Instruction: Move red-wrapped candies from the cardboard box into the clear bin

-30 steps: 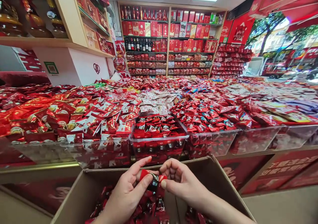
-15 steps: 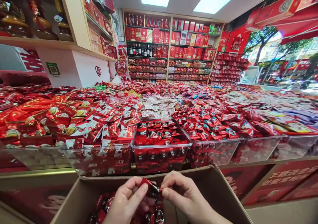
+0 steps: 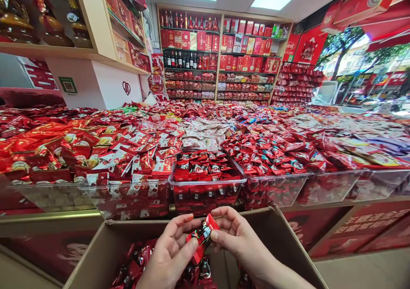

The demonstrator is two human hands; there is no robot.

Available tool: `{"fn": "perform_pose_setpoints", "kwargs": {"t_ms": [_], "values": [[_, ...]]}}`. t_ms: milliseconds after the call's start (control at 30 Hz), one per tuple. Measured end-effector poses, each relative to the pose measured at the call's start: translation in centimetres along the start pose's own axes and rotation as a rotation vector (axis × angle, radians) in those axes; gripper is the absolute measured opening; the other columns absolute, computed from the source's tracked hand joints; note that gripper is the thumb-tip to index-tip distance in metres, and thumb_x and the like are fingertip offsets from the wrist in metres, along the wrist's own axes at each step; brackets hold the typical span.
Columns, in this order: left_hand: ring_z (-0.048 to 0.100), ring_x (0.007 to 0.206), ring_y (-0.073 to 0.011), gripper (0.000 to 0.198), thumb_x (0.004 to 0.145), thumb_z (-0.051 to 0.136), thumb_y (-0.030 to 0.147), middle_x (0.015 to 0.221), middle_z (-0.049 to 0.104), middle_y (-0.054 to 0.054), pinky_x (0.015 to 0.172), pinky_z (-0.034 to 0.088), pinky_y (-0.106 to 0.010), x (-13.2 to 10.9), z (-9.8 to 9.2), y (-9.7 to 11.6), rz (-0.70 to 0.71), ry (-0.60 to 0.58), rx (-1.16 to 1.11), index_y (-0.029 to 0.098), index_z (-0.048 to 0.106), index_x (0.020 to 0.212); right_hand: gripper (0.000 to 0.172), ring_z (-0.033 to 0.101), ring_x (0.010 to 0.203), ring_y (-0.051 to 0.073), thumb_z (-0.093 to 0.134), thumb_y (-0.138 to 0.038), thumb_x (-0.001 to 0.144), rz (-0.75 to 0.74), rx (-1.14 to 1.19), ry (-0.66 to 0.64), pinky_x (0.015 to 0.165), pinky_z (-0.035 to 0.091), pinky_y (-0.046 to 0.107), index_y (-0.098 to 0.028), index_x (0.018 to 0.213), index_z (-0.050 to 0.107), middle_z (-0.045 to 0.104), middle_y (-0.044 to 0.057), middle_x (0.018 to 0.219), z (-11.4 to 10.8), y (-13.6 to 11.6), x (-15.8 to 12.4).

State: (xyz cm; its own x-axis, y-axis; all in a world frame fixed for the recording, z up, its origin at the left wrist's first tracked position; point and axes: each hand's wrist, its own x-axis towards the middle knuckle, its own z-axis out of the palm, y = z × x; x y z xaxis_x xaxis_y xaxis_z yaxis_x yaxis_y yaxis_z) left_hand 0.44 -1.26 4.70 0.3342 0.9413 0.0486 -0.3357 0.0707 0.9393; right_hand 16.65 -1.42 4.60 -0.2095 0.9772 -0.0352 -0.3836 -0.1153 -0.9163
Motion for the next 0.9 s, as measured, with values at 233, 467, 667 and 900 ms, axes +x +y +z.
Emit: {"fn": "perform_pose_setpoints", "kwargs": {"t_ms": [233, 467, 667, 900], "values": [[0.051, 0.088, -0.0177, 0.024, 0.075, 0.06, 0.032, 0.091, 0.058, -0.001, 0.077, 0.043, -0.021, -0.1, -0.6, -0.2, 0.082, -0.019, 0.301, 0.023, 0.052, 0.095, 0.019, 0.05, 0.062, 0.01, 0.057, -0.03, 0.07, -0.161, -0.365, -0.065, 0.057, 0.041, 0.022, -0.015, 0.08, 0.053, 0.056, 0.001, 0.072, 0.1, -1.2, -0.9], [0.044, 0.099, -0.0191, 0.024, 0.083, 0.038, 0.011, 0.104, 0.051, -0.005, 0.087, 0.034, -0.031, 5.7, 2.7, 7.9, 0.799, -0.334, 1.108, 0.02, 0.052, 0.101, 0.014, 0.055, 0.071, 0.012, 0.055, -0.024, 0.072, -0.736, -0.769, 0.316, 0.062, 0.043, 0.023, -0.019, 0.085, 0.056, 0.06, 0.003, 0.081, -2.5, -12.0, -0.8], [0.052, 0.061, -0.0178, 0.02, 0.073, 0.04, 0.009, 0.062, 0.055, -0.001, 0.057, 0.039, -0.026, 13.9, 6.8, 8.9, 0.372, -0.644, 1.429, 0.017, 0.053, 0.06, 0.012, 0.057, 0.073, 0.013, 0.053, -0.019, 0.071, -0.763, -1.2, 0.292, 0.068, 0.043, 0.024, -0.019, 0.079, 0.062, 0.064, 0.002, 0.078, -3.7, -16.0, 4.0], [0.033, 0.042, -0.0119, 0.026, 0.075, 0.039, 0.012, 0.048, 0.034, 0.006, 0.042, 0.026, -0.023, 15.6, 7.3, 8.4, 0.163, -0.824, 1.433, 0.018, 0.037, 0.049, 0.015, 0.057, 0.071, 0.012, 0.05, -0.018, 0.072, -0.65, -1.436, 0.186, 0.066, 0.041, 0.021, -0.02, 0.078, 0.063, 0.065, 0.001, 0.077, -3.8, -15.4, 7.0]]}}
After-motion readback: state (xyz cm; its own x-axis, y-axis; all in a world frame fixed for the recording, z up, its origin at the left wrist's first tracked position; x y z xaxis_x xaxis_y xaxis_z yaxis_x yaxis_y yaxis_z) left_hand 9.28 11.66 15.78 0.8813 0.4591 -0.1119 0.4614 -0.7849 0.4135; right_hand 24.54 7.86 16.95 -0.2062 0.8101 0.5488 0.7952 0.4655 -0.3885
